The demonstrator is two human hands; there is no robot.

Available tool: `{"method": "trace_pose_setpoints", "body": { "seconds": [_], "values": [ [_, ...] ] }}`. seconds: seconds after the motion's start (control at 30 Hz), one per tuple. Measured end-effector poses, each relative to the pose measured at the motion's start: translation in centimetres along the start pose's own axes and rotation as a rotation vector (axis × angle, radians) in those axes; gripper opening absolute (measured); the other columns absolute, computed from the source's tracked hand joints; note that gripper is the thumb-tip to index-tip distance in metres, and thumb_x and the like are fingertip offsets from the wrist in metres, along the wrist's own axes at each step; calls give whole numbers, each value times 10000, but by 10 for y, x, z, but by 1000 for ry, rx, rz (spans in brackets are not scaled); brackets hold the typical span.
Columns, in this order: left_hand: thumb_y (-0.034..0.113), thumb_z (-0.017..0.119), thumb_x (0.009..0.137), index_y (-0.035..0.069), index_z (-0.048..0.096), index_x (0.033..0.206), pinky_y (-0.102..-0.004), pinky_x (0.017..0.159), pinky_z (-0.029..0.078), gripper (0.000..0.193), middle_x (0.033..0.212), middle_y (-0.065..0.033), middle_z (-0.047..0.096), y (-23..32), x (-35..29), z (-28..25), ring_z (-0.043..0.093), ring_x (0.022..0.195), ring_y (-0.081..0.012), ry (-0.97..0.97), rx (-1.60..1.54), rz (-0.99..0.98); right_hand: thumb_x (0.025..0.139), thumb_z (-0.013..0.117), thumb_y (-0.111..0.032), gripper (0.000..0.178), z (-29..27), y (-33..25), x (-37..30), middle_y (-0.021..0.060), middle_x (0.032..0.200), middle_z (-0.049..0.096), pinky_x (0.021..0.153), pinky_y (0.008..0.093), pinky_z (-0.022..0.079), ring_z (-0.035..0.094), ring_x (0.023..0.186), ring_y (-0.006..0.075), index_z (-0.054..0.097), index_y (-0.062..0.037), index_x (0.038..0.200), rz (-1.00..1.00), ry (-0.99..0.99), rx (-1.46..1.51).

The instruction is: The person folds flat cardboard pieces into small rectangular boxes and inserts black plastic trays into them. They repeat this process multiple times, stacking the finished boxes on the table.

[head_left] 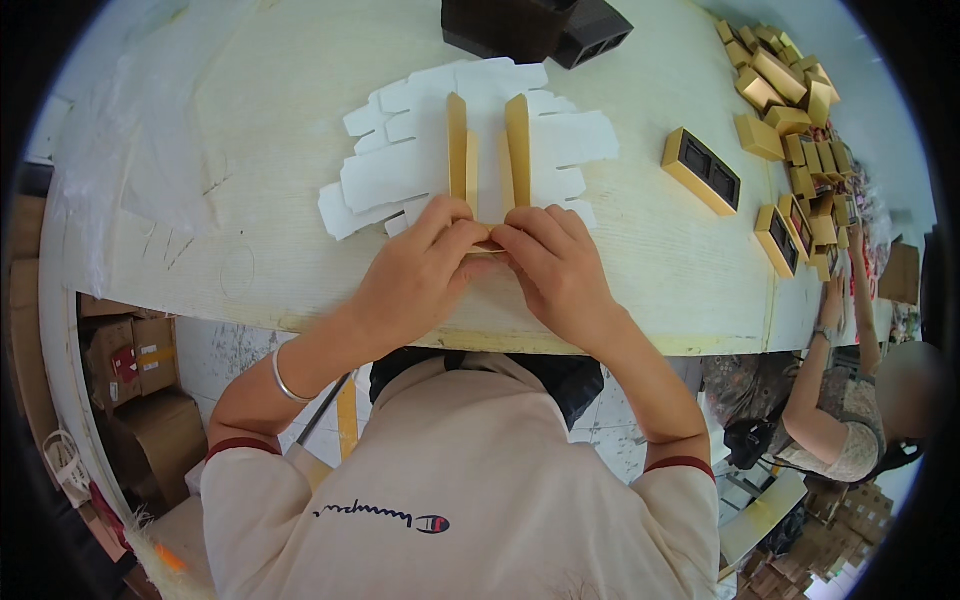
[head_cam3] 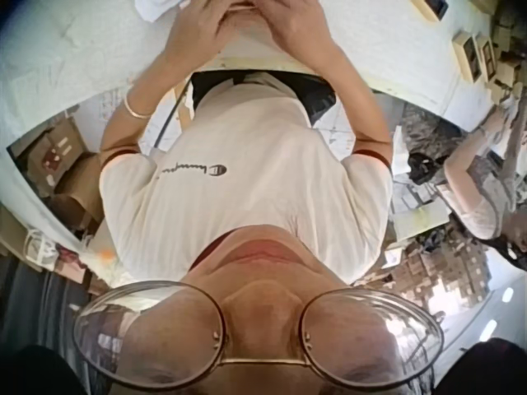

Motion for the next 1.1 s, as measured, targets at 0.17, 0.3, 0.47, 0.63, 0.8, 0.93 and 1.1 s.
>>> {"method": "trace_pose_setpoints", "body": {
  "seconds": [0.17, 0.3, 0.47, 0.63, 0.8, 0.93, 1.1],
  "values": [
    [-9, 664, 794, -11, 567, 860, -359, 574, 447, 117, 828, -116, 520, -1, 7, -3, 541, 671, -278, -54, 43, 12, 649, 602, 46, 193, -5, -3, 12, 78, 797, 492, 632, 348, 392, 511, 741, 250, 577, -42, 818, 25, -198, -35],
    [41, 667, 806, -7, 578, 836, -370, 578, 415, 105, 751, -111, 517, 0, 22, -16, 542, 670, -280, -238, -19, -82, 679, 629, 49, 176, -7, -2, 21, 102, 851, 524, 669, 353, 426, 545, 799, 270, 601, -31, 833, 159, -423, -24],
    [90, 694, 795, 14, 592, 833, -364, 694, 436, 132, 881, -91, 555, 1, 30, -32, 555, 829, -272, -398, 44, -154, 733, 686, -10, 210, -30, 17, 21, 118, 984, 559, 751, 355, 462, 563, 878, 266, 646, -36, 937, 109, -329, 186],
    [92, 751, 722, 89, 561, 1052, -390, 940, 419, 381, 1267, -110, 478, 25, 26, -30, 469, 1157, -312, -75, 295, 113, 731, 686, -62, 274, -28, 11, 18, 105, 1053, 576, 712, 343, 459, 556, 859, 243, 653, -58, 1003, -75, -169, -76],
    [73, 768, 679, 101, 453, 1210, -426, 1033, 364, 618, 1373, -114, 406, -3, 26, -43, 432, 1232, -326, -40, -101, -42, 696, 725, -161, 378, -43, -11, 27, 137, 1154, 564, 739, 349, 458, 562, 902, 255, 645, -75, 1055, -140, -66, -186],
    [53, 787, 663, 108, 442, 1241, -437, 1110, 276, 676, 1359, -103, 443, -25, 27, -50, 368, 1311, -310, -303, -49, -125, 677, 770, -284, 485, -65, 21, 18, 160, 1288, 513, 877, 419, 437, 537, 1064, 327, 635, -63, 1086, -42, -147, -157],
    [82, 798, 676, 114, 427, 1285, -438, 1111, 268, 714, 1325, -108, 470, -28, 27, -54, 398, 1277, -304, -328, 210, -123, 757, 753, -278, 482, -64, 37, 24, 162, 1266, 529, 969, 402, 411, 508, 1163, 345, 605, -48, 1153, 99, -189, -22]
  ]
}}
Point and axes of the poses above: each hand's wrist, its own x-axis towards the middle knuckle, its own z-axis out of the palm, y = z × x, the point moved 3 cm from there along x, towards the middle knuckle
